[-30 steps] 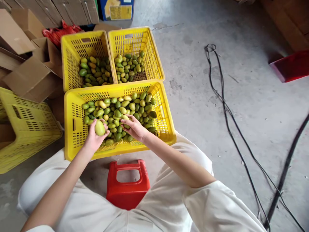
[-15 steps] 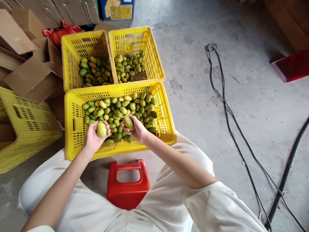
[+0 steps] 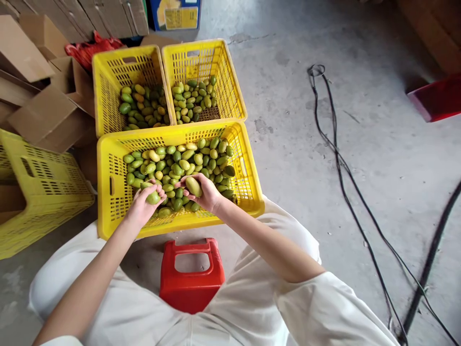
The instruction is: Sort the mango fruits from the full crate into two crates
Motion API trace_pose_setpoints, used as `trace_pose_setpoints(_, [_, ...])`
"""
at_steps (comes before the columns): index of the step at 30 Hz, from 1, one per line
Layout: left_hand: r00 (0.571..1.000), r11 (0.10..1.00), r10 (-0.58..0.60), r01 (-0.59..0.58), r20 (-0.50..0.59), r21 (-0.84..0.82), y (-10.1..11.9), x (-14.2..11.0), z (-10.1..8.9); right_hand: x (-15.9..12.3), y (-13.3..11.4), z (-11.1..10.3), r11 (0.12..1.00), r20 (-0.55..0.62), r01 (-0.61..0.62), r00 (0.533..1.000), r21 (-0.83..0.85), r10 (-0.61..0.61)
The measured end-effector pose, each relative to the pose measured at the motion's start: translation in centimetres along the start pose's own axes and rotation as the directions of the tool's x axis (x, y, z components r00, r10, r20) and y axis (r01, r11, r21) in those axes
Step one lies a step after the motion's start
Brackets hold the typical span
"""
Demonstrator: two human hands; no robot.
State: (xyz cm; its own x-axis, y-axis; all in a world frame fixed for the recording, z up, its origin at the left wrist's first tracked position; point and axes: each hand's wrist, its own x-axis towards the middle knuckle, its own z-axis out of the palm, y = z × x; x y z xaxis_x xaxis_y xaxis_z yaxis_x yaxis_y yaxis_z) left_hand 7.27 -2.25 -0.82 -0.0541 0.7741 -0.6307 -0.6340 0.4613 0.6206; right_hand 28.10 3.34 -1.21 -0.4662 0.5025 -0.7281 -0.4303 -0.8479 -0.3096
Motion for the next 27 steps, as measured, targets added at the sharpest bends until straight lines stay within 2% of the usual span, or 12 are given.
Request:
trace_pose_setpoints(4, [0.992, 0.988, -0.095, 0.084, 0.083, 0.13, -0.2, -0.6, 0.0, -0.4, 0.4, 0.0, 0.998, 0.027, 0.062, 0.998, 0.008, -0.062])
trace_pose_setpoints(8, [0.983, 0.977, -0.138, 0.116, 0.118, 0.176, -0.3, -0.6, 0.0, -0.6, 0.7, 0.3, 0.985, -0.037, 0.157, 0.986, -0.075, -0.16])
trace_pose_setpoints(10, [0.989, 0.985, -0.125, 0.113, 0.084, 0.133, -0.2, -0.4, 0.2, -0.6, 0.6, 0.4, 0.987, -0.064, 0.139, 0.987, -0.085, -0.145])
trace_pose_setpoints(12, [0.992, 0.99, -0.129, 0.128, 0.006, 0.066, 0.0, -0.2, 0.5, -0.6, 0.4, 0.6, 0.997, -0.07, 0.062, 0.995, -0.05, -0.066])
trace_pose_setpoints(14, [0.985, 0.988, -0.156, 0.157, -0.074, 0.0, 0.2, -0.1, 0.7, -0.6, 0.2, 0.8, 1.0, -0.074, -0.004, 0.997, -0.01, 0.003])
trace_pose_setpoints(16, [0.978, 0.984, -0.176, 0.173, -0.109, -0.03, 0.4, -0.1, 1.0, -0.6, 0.0, 1.0, 1.0, -0.087, -0.022, 0.996, 0.004, 0.022])
trace_pose_setpoints(24, [0.998, 0.999, -0.039, 0.039, -0.052, 0.012, -0.1, -0.5, 1.0, -0.5, 0.5, 0.6, 0.997, -0.058, 0.058, 0.996, -0.051, -0.061])
trace_pose_setpoints(27, [1.0, 0.997, -0.021, 0.02, 0.012, 0.073, -0.1, -0.5, 0.7, -0.5, 0.7, 0.4, 0.993, -0.057, 0.105, 0.993, -0.057, -0.108])
